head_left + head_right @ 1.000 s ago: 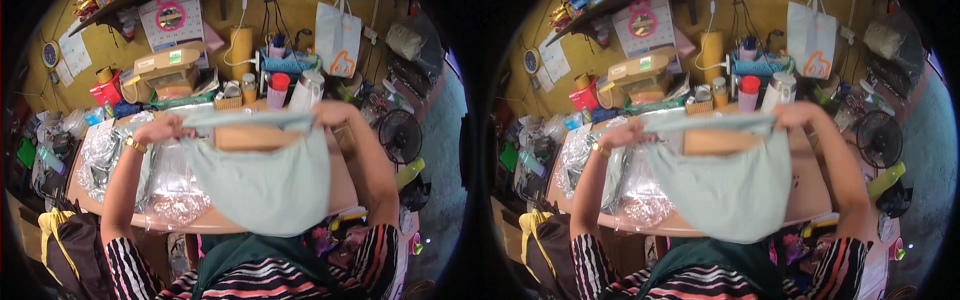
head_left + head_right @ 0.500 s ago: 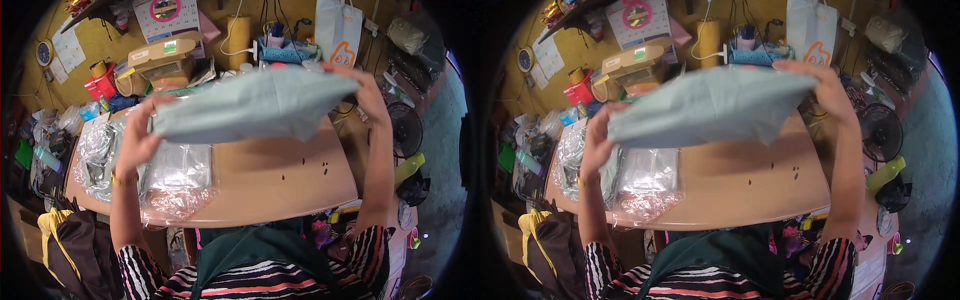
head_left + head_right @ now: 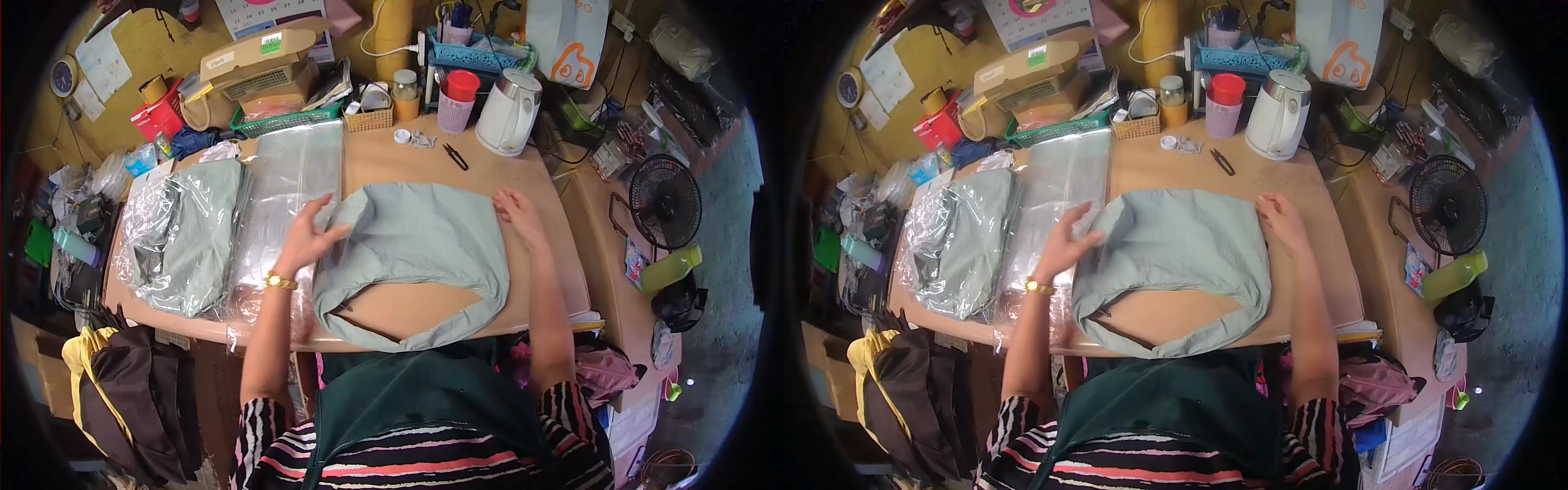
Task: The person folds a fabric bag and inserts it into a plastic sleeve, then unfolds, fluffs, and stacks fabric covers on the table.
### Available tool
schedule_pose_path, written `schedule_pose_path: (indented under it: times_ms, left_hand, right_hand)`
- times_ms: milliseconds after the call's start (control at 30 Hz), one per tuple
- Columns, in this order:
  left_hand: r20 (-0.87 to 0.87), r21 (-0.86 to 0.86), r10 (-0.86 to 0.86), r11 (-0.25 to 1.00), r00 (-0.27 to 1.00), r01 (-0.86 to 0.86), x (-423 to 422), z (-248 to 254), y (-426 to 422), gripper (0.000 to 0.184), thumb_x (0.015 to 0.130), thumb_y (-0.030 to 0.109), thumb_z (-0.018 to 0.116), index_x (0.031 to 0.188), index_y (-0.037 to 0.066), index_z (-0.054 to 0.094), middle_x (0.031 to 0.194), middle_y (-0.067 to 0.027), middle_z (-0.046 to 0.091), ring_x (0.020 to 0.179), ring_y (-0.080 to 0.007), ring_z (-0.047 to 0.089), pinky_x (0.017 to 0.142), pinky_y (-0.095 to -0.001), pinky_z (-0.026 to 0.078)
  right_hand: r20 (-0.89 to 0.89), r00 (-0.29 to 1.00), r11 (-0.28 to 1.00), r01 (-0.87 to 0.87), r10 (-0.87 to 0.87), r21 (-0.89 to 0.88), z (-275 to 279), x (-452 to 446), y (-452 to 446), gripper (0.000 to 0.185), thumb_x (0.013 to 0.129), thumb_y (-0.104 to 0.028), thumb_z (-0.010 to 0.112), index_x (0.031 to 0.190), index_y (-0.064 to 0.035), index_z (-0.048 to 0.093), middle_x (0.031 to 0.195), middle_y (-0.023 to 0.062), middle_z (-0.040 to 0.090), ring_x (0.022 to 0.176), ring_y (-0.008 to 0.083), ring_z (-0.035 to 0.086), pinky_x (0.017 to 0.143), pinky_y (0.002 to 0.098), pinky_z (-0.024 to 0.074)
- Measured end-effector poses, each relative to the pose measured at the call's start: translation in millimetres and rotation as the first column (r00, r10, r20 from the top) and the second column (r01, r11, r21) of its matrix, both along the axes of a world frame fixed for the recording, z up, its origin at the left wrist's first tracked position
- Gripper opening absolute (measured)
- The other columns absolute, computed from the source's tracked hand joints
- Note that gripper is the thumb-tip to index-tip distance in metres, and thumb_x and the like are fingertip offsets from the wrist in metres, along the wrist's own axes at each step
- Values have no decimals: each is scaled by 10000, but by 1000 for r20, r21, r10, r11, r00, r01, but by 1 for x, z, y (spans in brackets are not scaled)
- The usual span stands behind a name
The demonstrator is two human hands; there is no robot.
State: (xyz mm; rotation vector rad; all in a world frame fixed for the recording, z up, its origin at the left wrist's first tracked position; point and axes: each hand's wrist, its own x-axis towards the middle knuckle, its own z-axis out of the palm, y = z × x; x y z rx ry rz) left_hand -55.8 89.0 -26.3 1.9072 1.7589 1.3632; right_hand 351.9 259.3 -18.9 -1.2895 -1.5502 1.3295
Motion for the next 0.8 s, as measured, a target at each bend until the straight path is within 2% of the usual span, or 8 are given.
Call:
schedule_pose_path:
  times_ms: [167,267,333,433,533,600,700,800]
  left_hand:
    - [-179,20,164,986,970,-163,43,9,26,467,771,324,777,1053,-20,637,1000,-182,658,880,-380,625,775,-377,506]
    - [-126,-210,309,920,943,-330,27,-11,36,301,834,307,732,898,21,660,821,-88,690,686,-252,632,671,-332,495]
    - [599,-231,188,971,778,-57,13,-18,39,246,916,283,655,800,66,659,721,12,670,625,-110,586,614,-273,463]
    - [871,-178,75,969,485,170,10,-13,33,253,973,274,581,827,86,669,780,50,659,681,-29,561,616,-231,450]
    - [883,-174,81,971,462,162,4,-15,30,265,989,293,553,902,73,671,844,27,672,704,-48,573,648,-220,464]
    - [859,-162,71,977,506,138,-13,-36,34,267,991,305,547,965,68,667,900,4,686,749,-62,600,692,-232,492]
    - [884,-135,59,982,464,133,-3,-26,27,266,993,297,542,969,63,666,915,-8,690,781,-76,616,729,-250,508]
    - [925,-92,31,985,378,144,-6,-31,29,257,996,279,534,967,58,664,944,-22,690,810,-96,629,756,-269,516]
  right_hand:
    - [46,995,993,-91,88,71,-23,-19,13,279,927,-194,639,1134,-12,601,963,6,637,858,50,557,745,211,439]
    - [-61,998,996,-26,31,86,-54,-11,26,152,900,-124,664,1020,-38,630,864,-25,614,781,35,525,707,204,426]
    - [-210,977,992,66,-42,110,-46,-12,22,88,886,-89,673,958,-53,637,822,-39,598,745,30,509,691,200,420]
    - [-267,962,977,107,-55,186,-23,-14,24,132,916,-166,646,871,-51,600,787,-16,593,679,63,481,685,183,396]
    - [-556,826,996,79,-91,-47,-17,-10,26,211,978,-279,555,943,-78,610,802,-15,609,720,60,547,628,243,459]
    - [40,997,948,-51,67,-314,-21,-6,19,370,1011,-404,448,987,-72,609,857,23,643,762,108,597,610,310,504]
    - [-78,980,859,-197,182,-473,9,-16,-7,364,971,-409,531,1019,-50,566,849,29,611,730,140,601,508,332,504]
    - [65,964,945,-237,258,-226,-44,-19,6,317,937,-357,599,1073,-74,554,876,36,621,792,133,595,673,287,509]
